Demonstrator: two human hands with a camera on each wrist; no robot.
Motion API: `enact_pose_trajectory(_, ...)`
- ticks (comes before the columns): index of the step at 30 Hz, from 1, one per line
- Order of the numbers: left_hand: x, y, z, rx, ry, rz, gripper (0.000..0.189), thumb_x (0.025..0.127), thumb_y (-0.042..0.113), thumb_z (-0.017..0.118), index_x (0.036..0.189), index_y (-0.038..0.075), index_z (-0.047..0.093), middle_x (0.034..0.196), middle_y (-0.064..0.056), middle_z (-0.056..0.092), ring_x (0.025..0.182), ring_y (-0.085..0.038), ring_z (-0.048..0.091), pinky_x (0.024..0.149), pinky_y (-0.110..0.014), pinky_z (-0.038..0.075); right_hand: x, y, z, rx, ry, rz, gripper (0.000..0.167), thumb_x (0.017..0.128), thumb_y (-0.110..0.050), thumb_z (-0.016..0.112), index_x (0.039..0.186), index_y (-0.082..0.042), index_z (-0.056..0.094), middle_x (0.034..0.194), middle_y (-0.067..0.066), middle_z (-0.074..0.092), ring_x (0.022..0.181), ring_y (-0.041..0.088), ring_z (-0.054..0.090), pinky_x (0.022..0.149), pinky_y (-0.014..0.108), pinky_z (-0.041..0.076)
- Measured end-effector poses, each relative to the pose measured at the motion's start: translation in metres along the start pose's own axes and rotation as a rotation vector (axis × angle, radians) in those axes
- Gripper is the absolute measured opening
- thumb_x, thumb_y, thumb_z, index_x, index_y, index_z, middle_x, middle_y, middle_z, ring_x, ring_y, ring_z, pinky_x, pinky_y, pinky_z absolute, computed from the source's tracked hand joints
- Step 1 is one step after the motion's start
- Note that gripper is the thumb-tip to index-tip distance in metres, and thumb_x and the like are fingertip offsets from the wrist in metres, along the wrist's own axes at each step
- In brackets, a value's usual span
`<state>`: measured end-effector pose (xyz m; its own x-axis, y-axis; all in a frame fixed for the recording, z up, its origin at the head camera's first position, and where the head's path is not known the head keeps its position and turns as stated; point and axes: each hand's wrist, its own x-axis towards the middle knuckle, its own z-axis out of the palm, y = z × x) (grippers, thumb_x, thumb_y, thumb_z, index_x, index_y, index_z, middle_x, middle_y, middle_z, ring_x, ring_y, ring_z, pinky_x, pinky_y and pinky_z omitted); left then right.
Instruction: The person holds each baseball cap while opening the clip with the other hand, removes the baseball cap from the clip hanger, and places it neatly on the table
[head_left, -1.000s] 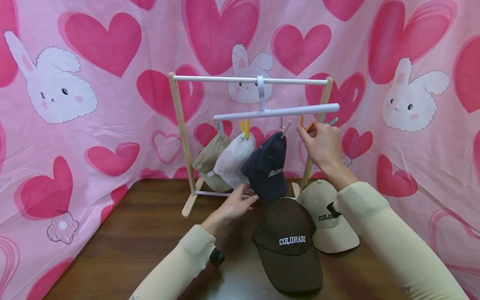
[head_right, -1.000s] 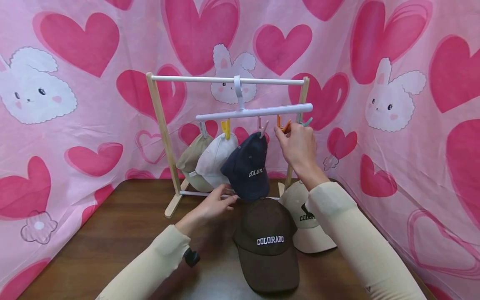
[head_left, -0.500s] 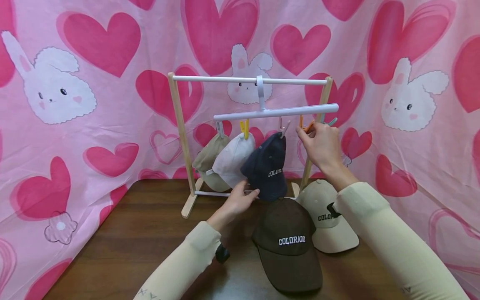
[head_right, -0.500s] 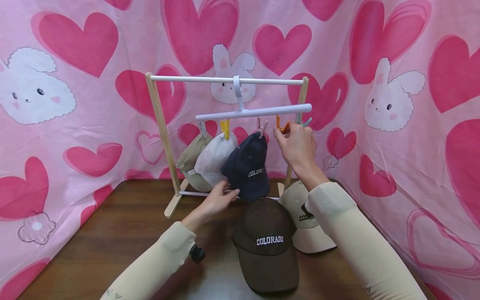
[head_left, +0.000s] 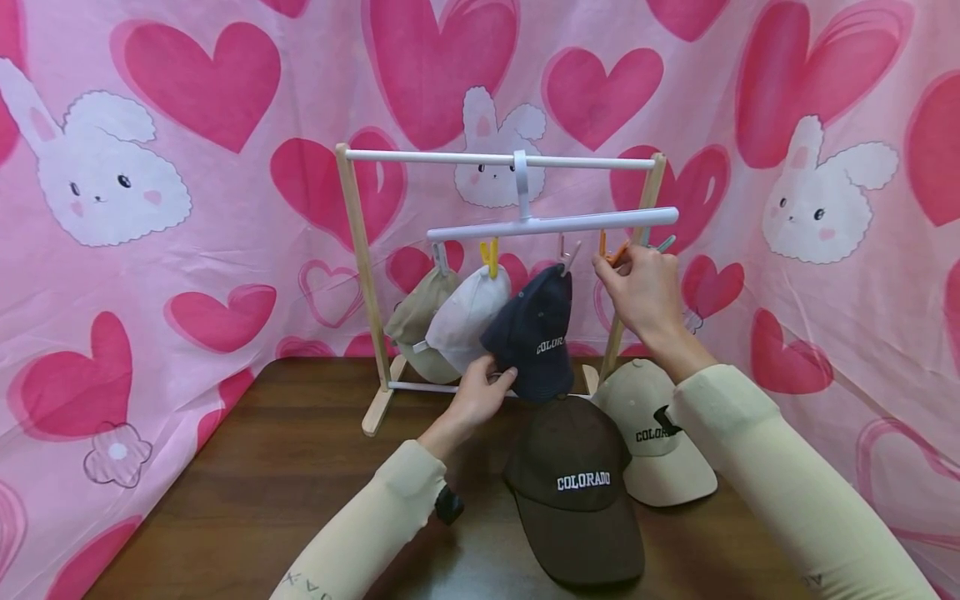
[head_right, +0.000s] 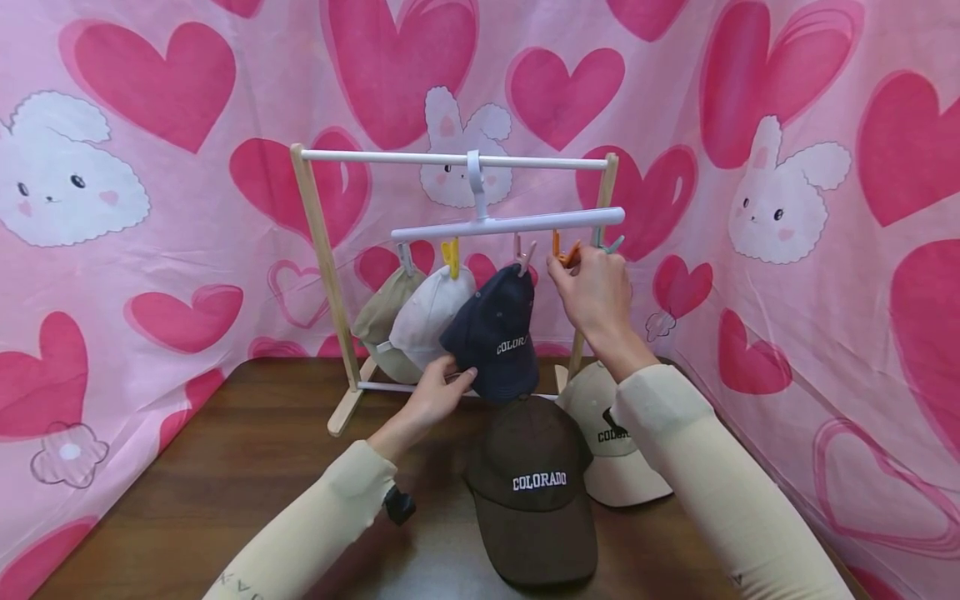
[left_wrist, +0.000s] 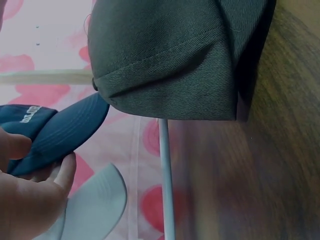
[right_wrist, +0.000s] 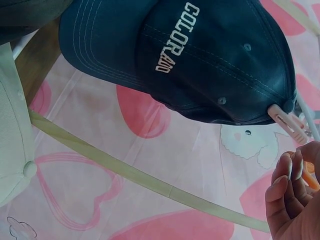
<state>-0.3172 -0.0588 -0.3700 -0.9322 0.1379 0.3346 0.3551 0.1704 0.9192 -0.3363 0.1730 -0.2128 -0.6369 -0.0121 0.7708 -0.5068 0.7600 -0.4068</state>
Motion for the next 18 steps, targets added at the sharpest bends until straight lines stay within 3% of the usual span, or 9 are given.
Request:
enact_pose_trajectory(7, 0.0003, 0.0005, -0.001, 0.002, 0.023, 0.018, 0.029, 0.103, 0.008, 0.058, 0.129, -0.004, 0.064, 0.123, -0.02, 0.071, 0.114, -0.029, 0.068, 0.096, -0.042, 0.054, -0.0025, 0.0015, 0.002, -0.021, -0.004, 0.011, 0.037, 0.098, -0.029, 0.069, 0.099, 0.007, 0.075, 0.078, 0.02, 0.073, 0.058, 0.028, 0.062, 0.048, 0.03, 0.046)
enact_pose_trajectory(18, -0.0013, 0.0014, -0.0014, 0.063, 0.059, 0.073, 0.021, 0.103, 0.01, 0.06, 0.117, -0.002, 0.07, 0.111, -0.016, 0.075, 0.092, -0.023, 0.069, 0.079, -0.03, 0.055, -0.0053, -0.0006, 0.0021, -0.016, -0.029, 0.027, 0.037, 0.1, -0.03, 0.066, 0.103, 0.005, 0.076, 0.078, 0.019, 0.072, 0.059, 0.027, 0.062, 0.048, 0.028, 0.047)
